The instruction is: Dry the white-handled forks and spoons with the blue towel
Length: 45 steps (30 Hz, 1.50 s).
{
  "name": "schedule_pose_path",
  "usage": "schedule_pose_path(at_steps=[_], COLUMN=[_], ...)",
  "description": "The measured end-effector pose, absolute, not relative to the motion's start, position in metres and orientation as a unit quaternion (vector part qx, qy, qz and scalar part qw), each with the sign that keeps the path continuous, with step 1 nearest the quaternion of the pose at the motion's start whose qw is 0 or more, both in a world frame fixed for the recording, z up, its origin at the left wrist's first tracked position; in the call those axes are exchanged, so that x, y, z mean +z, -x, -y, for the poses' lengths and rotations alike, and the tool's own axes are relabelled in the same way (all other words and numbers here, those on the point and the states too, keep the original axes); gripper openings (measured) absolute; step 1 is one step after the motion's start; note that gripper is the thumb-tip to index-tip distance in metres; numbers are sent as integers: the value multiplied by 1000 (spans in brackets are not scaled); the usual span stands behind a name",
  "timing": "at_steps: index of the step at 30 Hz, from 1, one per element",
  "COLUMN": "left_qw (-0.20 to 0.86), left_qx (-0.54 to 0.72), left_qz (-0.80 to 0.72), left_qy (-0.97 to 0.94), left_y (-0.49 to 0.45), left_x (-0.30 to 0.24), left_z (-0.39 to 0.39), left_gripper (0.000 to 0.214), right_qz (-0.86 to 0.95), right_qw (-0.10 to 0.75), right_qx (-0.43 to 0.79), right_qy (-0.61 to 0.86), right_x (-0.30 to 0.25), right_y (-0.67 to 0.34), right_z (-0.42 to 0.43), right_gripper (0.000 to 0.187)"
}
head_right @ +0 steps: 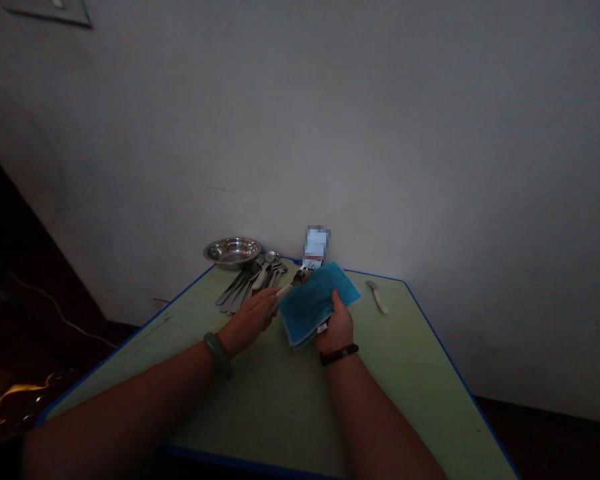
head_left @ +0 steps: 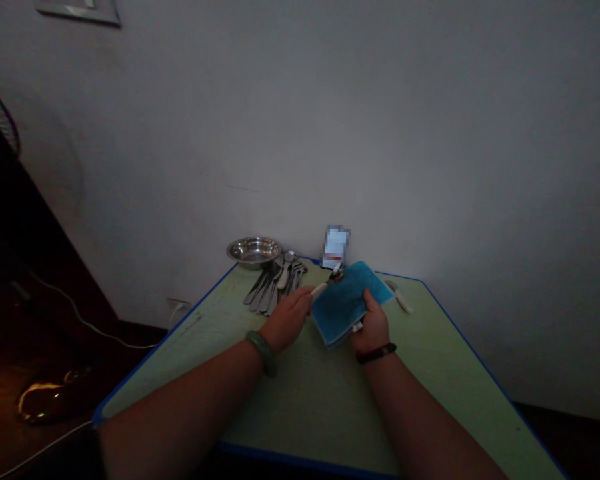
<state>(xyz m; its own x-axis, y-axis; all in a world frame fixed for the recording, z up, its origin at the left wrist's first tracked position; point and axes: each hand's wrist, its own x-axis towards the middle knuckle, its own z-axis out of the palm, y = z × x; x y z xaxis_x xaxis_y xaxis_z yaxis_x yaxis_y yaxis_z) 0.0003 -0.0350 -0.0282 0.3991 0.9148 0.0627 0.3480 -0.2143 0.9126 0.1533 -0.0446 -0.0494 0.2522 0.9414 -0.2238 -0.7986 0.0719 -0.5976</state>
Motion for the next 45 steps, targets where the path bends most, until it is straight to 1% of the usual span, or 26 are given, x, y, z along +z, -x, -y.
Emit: schedule_pose_path(at_steps=[4,7,10,19,24,29,32,38,45], left_qw=[346,281,253,262,258,284,295,306,333], left_qx=[398,385,355,326,317,303,298,287,310], left_qz=[-364,-387,-413,-434,-430,-410,-402,-407,-389], left_qy=[-768,-789,-799,-798,-805,-812,-814,-811,-802], left_y=[-5,-8,-9,-9,-6,-4,-3,-1,0], left_x=[-33,-39,-43,-46,-50,-53,-54,-55,-54], left_z=[37,35,34,33,30,30,29,26,26], left_gripper=[40,40,40,41,42,44,44,44,41], right_qz=[136,143,158,154,157,130,116,116,85], right_qw=[688,666,651,643,639,686,699,714,756], right_qx=[642,665,679,681,683,636,621,611,557], right_qy=[310,307,299,316,318,331,335,324,333], right_x=[-50,-50,-50,-50,-48,-44,-43,-45,-45], right_y=[-146,-145,-145,-144,-145,-150,-153,-159,-166], right_z=[48,50,51,51,50,50,48,46,43], right_gripper=[25,27,29,28,31,27,25,28,29])
